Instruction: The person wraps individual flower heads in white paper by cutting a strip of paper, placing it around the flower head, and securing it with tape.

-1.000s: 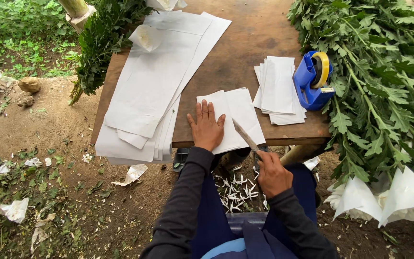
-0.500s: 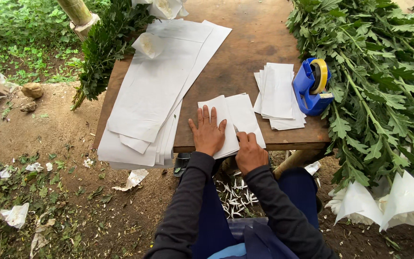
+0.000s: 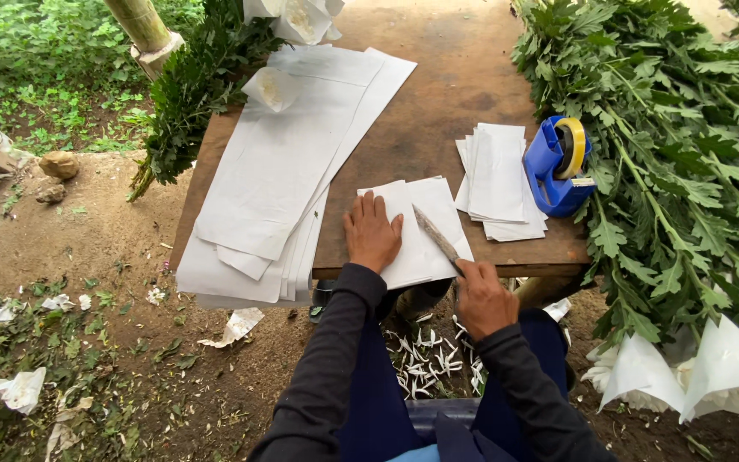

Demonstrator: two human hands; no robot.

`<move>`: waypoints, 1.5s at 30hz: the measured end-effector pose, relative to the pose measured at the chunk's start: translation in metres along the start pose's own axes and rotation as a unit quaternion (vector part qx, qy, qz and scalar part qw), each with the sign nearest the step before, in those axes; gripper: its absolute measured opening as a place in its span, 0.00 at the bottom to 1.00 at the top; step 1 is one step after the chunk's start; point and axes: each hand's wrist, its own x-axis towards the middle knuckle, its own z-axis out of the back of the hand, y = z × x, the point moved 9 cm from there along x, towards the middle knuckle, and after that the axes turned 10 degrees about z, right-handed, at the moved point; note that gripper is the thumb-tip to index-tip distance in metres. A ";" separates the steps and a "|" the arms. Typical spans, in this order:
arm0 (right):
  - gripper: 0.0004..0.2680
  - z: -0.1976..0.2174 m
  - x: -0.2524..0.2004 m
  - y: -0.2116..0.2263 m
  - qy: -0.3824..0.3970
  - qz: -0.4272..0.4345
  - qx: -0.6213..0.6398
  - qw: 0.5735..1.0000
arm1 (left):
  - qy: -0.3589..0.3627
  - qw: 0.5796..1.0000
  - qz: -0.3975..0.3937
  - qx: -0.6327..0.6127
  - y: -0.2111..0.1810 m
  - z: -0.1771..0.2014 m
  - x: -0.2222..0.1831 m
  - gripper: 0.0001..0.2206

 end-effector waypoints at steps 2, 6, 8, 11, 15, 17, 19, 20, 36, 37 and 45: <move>0.10 -0.012 0.003 0.001 0.001 0.011 -0.014 1.000 | 0.033 0.999 -0.001 0.005 -0.007 0.007 -0.011 0.33; 0.10 -0.013 0.031 0.037 -0.004 0.058 0.000 0.998 | 0.060 0.998 0.001 0.026 -0.009 0.012 -0.015 0.33; 0.09 -0.005 0.047 0.055 -0.009 0.066 0.004 0.998 | 0.057 0.998 -0.003 0.023 -0.009 0.009 -0.011 0.33; 0.07 -0.007 0.064 0.067 -0.014 0.078 0.013 0.997 | 0.051 0.999 -0.004 0.018 -0.005 0.006 -0.009 0.33; 0.08 -0.003 0.069 0.057 -0.004 0.062 0.021 0.998 | 0.048 0.999 -0.001 0.014 -0.004 0.002 -0.006 0.33; 0.08 -0.008 0.061 0.039 0.009 0.051 0.021 0.998 | 0.050 0.999 0.001 0.020 -0.003 -0.001 -0.005 0.33; 0.09 -0.007 0.052 0.030 0.021 0.043 0.020 0.999 | 0.051 0.998 0.005 0.025 -0.001 -0.005 -0.005 0.33; 0.08 -0.001 0.046 0.028 0.017 0.033 0.017 0.999 | 0.049 0.998 0.004 0.024 -0.001 -0.006 -0.006 0.34; 0.08 -0.008 0.066 -0.017 0.004 -0.007 -0.064 0.998 | 0.032 0.999 0.003 0.038 0.000 -0.010 -0.002 0.34; 0.08 -0.006 0.066 -0.017 0.002 -0.006 -0.065 0.998 | 0.030 0.999 0.002 0.036 0.000 -0.007 -0.003 0.34; 0.20 -0.033 0.054 -0.030 -0.032 -0.066 0.198 0.977 | -0.158 0.962 0.122 -0.188 0.050 0.021 -0.039 0.27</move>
